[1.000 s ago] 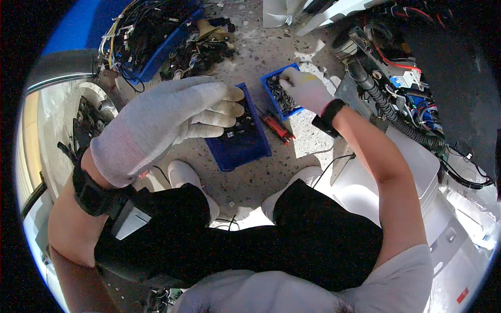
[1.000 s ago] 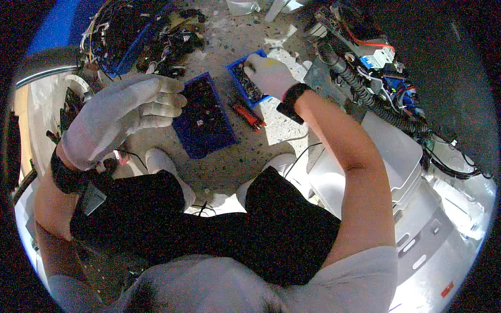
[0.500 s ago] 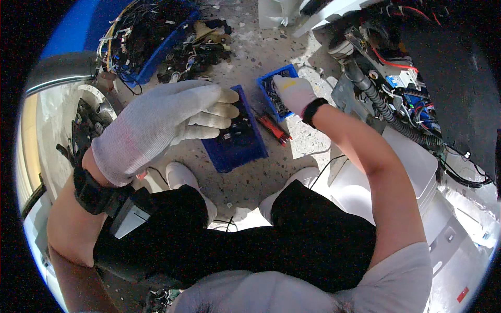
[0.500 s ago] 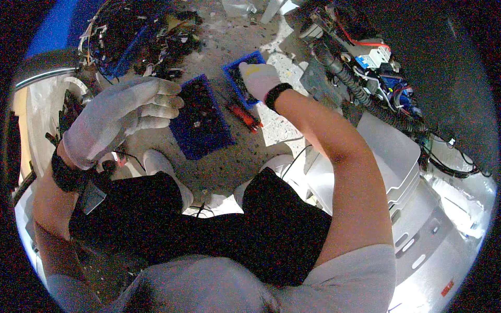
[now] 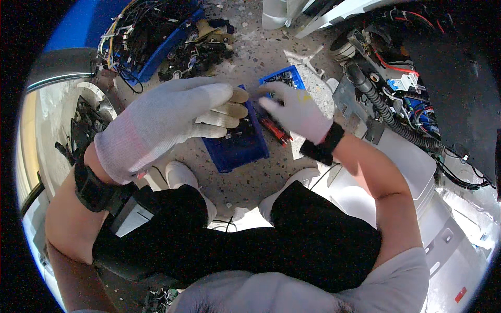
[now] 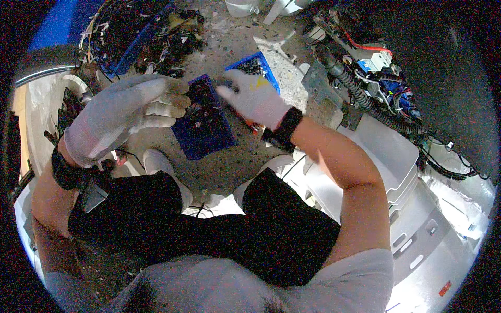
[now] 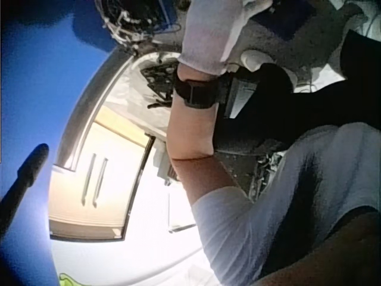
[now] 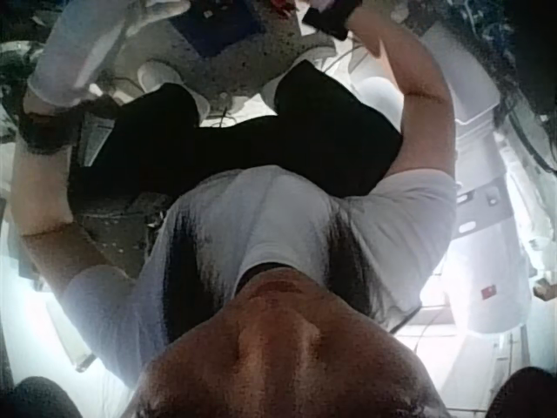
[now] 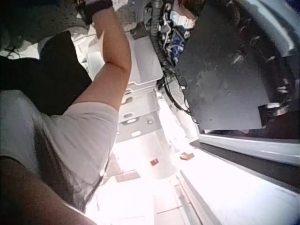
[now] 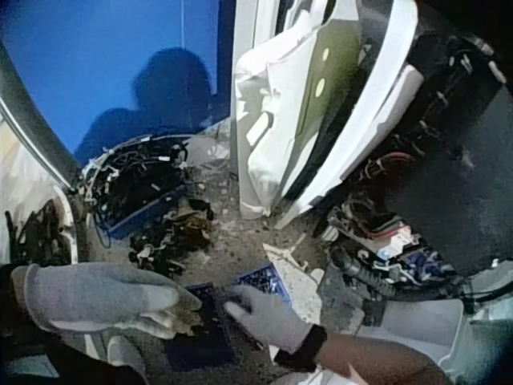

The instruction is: Sorting screws into bins and using a screwdriver to disassemble a piece of electronic equipment.

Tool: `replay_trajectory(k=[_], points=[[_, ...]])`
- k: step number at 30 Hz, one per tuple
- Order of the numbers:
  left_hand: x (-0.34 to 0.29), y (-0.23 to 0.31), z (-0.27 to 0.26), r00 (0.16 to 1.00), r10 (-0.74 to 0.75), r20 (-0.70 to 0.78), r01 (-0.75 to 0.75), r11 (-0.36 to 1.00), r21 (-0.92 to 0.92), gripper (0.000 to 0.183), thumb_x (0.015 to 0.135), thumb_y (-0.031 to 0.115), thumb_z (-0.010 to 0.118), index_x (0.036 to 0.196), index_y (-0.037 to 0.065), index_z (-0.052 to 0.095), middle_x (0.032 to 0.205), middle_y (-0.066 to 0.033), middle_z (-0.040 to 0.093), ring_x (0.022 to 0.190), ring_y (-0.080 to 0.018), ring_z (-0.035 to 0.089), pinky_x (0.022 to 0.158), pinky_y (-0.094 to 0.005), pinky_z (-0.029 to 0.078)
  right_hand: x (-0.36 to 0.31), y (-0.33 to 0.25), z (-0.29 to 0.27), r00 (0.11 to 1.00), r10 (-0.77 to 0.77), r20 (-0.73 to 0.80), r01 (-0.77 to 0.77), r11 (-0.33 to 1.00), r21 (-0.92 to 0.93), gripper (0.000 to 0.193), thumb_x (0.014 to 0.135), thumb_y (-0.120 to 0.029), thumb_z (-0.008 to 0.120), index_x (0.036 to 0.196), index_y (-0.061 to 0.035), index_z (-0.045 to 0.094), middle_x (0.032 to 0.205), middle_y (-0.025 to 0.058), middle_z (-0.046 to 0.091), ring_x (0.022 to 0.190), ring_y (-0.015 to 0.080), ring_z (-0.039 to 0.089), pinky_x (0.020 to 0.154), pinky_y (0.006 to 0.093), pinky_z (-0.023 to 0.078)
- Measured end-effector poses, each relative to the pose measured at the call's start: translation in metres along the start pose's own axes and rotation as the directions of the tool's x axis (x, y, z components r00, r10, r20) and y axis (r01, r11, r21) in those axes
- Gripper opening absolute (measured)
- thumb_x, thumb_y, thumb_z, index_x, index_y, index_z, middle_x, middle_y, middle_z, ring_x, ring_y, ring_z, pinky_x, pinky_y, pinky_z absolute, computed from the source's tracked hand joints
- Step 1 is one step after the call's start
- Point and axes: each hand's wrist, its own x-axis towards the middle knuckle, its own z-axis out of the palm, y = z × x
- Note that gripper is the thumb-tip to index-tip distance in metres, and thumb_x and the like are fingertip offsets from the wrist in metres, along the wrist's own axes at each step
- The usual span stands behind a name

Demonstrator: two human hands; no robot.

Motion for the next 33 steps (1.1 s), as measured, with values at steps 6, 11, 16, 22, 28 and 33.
replay_trajectory(k=[6, 11, 16, 22, 28, 33], points=[[-0.008, -0.002, 0.002, 1.000, 0.013, -0.016, -0.013, 1.000, -0.001, 0.041, 0.095, 0.031, 0.048, 0.120, -0.001, 0.055, 0.109, -0.0121, 0.064, 0.099, -0.0205, 0.062, 0.089, -0.0330, 0.048, 0.041, 0.082, -0.003, 0.954, -0.253, 0.162, 0.282, 0.570, -0.771, 0.018, 0.090, -0.019, 0.048, 0.099, -0.0118, 0.061, 0.088, 0.0119, 0.057, 0.081, 0.0290, 0.059, 0.069, 0.0417, 0.047], [-0.007, -0.002, 0.003, 1.000, 0.018, -0.011, -0.018, 1.000, 0.020, 0.042, 0.095, 0.031, 0.048, 0.120, -0.002, 0.055, 0.110, -0.0121, 0.063, 0.100, -0.0206, 0.061, 0.091, -0.0331, 0.048, 0.061, 0.083, 0.015, 0.955, -0.281, 0.092, 0.218, 0.460, -0.861, 0.011, 0.081, -0.012, 0.053, 0.081, -0.0088, 0.063, 0.088, 0.0101, 0.059, 0.086, 0.0262, 0.060, 0.072, 0.0373, 0.048], [-0.009, -0.005, -0.001, 0.998, 0.051, 0.031, -0.050, 0.998, -0.032, 0.042, 0.095, 0.031, 0.049, 0.121, -0.001, 0.055, 0.110, -0.0114, 0.063, 0.100, -0.0195, 0.061, 0.090, -0.0316, 0.048, 0.053, 0.090, -0.004, 0.920, -0.346, 0.185, 0.339, 0.462, -0.820, 0.012, 0.084, -0.014, 0.052, 0.084, -0.0089, 0.062, 0.090, 0.0098, 0.057, 0.087, 0.0261, 0.059, 0.072, 0.0381, 0.048], [-0.003, -0.003, 0.006, 0.999, 0.032, 0.007, -0.032, 0.999, 0.023, 0.040, 0.094, 0.029, 0.051, 0.121, 0.000, 0.055, 0.110, -0.0101, 0.064, 0.098, -0.0178, 0.062, 0.088, -0.0314, 0.049, 0.055, 0.090, 0.005, 0.939, -0.307, 0.155, 0.278, 0.409, -0.869, 0.014, 0.086, -0.019, 0.051, 0.089, -0.0107, 0.062, 0.090, 0.0092, 0.059, 0.088, 0.0251, 0.060, 0.073, 0.0375, 0.048], [-0.002, -0.007, 0.001, 0.995, 0.093, 0.047, -0.097, 0.990, 0.100, 0.039, 0.094, 0.029, 0.051, 0.121, 0.000, 0.056, 0.109, -0.0101, 0.064, 0.096, -0.0182, 0.063, 0.087, -0.0311, 0.050, 0.065, 0.089, 0.008, 0.965, -0.184, 0.185, 0.248, 0.425, -0.871, 0.013, 0.082, -0.014, 0.054, 0.086, -0.0108, 0.066, 0.088, 0.0099, 0.061, 0.088, 0.0254, 0.061, 0.070, 0.0380, 0.049], [-0.003, -0.012, -0.002, 0.996, 0.078, 0.043, -0.077, 0.997, -0.020, 0.040, 0.094, 0.030, 0.050, 0.120, 0.000, 0.056, 0.109, -0.0099, 0.064, 0.095, -0.0186, 0.063, 0.087, -0.0315, 0.050, 0.057, 0.087, 0.006, 0.944, -0.263, 0.199, 0.291, 0.383, -0.877, 0.012, 0.081, -0.015, 0.053, 0.087, -0.0148, 0.064, 0.087, 0.0078, 0.058, 0.093, 0.0237, 0.057, 0.077, 0.0364, 0.044]])
